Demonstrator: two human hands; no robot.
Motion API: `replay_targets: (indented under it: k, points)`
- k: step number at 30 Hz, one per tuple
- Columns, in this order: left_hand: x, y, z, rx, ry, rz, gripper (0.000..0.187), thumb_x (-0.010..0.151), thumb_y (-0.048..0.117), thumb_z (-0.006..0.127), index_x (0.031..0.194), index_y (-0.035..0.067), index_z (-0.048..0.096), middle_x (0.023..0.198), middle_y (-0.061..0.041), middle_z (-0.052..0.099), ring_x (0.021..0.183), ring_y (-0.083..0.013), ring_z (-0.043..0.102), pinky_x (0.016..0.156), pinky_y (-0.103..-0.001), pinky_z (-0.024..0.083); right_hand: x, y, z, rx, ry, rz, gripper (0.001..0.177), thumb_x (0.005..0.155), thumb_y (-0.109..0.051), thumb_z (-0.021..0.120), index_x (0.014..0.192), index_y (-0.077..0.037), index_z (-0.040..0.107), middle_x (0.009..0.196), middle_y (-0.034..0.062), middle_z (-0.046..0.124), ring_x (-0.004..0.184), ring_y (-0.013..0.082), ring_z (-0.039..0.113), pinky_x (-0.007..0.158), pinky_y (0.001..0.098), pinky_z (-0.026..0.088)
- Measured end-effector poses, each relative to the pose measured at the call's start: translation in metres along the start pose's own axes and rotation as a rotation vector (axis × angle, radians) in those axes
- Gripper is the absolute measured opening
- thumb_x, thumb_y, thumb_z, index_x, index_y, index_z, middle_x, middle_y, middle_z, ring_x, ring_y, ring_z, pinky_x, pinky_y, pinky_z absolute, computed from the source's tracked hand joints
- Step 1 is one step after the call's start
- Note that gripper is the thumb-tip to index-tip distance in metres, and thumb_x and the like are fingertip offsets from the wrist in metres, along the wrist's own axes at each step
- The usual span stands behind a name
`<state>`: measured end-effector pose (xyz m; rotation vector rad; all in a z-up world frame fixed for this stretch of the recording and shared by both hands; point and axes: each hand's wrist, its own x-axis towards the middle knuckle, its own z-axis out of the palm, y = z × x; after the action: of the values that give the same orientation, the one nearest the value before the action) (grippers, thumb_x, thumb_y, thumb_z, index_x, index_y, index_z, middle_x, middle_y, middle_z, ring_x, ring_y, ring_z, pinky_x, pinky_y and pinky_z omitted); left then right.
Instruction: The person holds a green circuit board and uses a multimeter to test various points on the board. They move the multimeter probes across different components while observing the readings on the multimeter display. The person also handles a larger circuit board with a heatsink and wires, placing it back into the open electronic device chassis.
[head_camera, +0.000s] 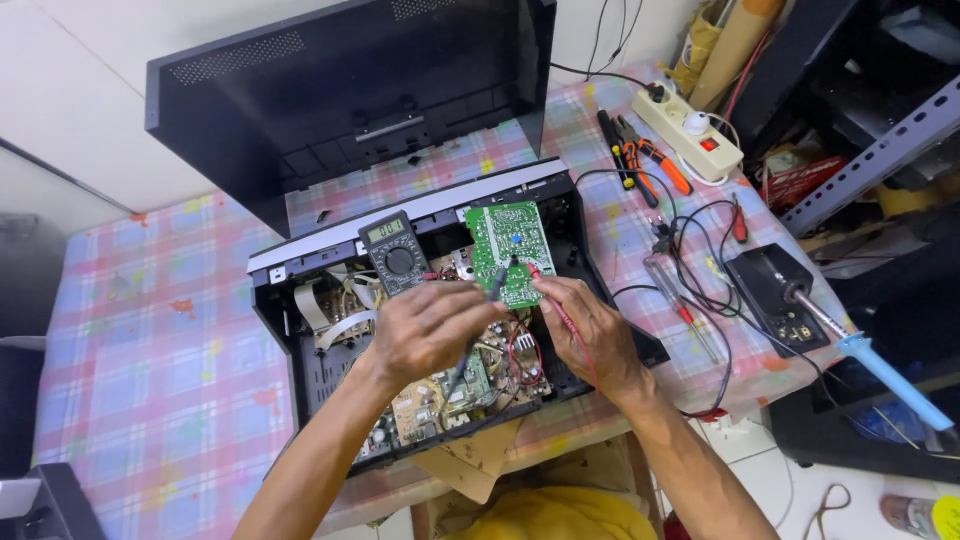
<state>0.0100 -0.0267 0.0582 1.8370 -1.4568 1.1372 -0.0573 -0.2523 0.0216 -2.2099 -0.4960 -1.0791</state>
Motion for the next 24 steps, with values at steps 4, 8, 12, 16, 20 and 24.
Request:
replay_targets:
  k: [4,8,12,16,20,24]
  points:
    - [-0.058,-0.032,0.016,-0.242,0.249,-0.288,0.015,0.091,0.021,0.071,0.098,0.011,0.078,0.09,0.0,0.078,0.073,-0.0212,0.075,0.069,-0.031,0.063,-0.002,0.0,0.003,0.002,-0.006,-0.003,0.019,0.1,-0.014,0.064,0.115,-0.011,0.074,0.104,0.0055,0.075,0.094,0.0243,0.076,0.078,0.0331,0.06]
    - [-0.036,-0.032,-0.005,-0.259,0.281,-0.468,0.018,0.099,0.021,0.063,0.102,0.007,0.076,0.08,-0.004,0.073,0.068,-0.0243,0.071,0.065,-0.034,0.06,-0.001,-0.002,0.002,0.039,-0.031,-0.004,0.018,0.1,-0.013,0.065,0.114,-0.009,0.074,0.103,0.0075,0.076,0.092,0.026,0.076,0.079,0.0346,0.06]
    - [-0.038,-0.038,-0.009,-0.322,0.159,-0.554,0.02,0.102,0.017,0.059,0.108,0.008,0.075,0.082,-0.007,0.072,0.073,-0.0272,0.07,0.07,-0.037,0.059,-0.009,0.005,0.005,0.043,-0.038,0.02,0.016,0.098,-0.014,0.068,0.112,-0.008,0.075,0.099,0.009,0.076,0.089,0.0298,0.076,0.077,0.0371,0.061]
    - [-0.039,-0.032,0.003,-0.385,0.025,-0.669,0.019,0.1,0.023,0.064,0.11,0.012,0.077,0.084,-0.01,0.074,0.079,-0.032,0.072,0.073,-0.039,0.059,0.0,-0.005,0.0,0.09,-0.081,-0.024,0.016,0.095,-0.012,0.071,0.11,-0.011,0.077,0.1,0.006,0.078,0.089,0.0272,0.076,0.079,0.0355,0.06]
    - [-0.02,-0.006,0.007,-0.621,-0.076,-0.943,0.021,0.105,0.02,0.054,0.111,0.007,0.069,0.08,-0.012,0.076,0.063,-0.0265,0.068,0.059,-0.037,0.052,0.0,-0.008,-0.002,0.08,-0.13,-0.032,0.013,0.094,-0.015,0.073,0.106,-0.012,0.077,0.097,0.0055,0.078,0.089,0.0274,0.076,0.078,0.0367,0.061]
    - [-0.035,0.004,0.021,-0.454,-0.014,-0.772,0.01,0.098,0.013,0.063,0.099,0.005,0.069,0.059,-0.01,0.066,0.048,-0.024,0.061,0.045,-0.031,0.047,-0.002,-0.003,-0.001,0.118,-0.13,-0.031,0.013,0.094,-0.016,0.071,0.104,-0.013,0.078,0.098,0.0049,0.079,0.09,0.0277,0.076,0.081,0.0364,0.061]
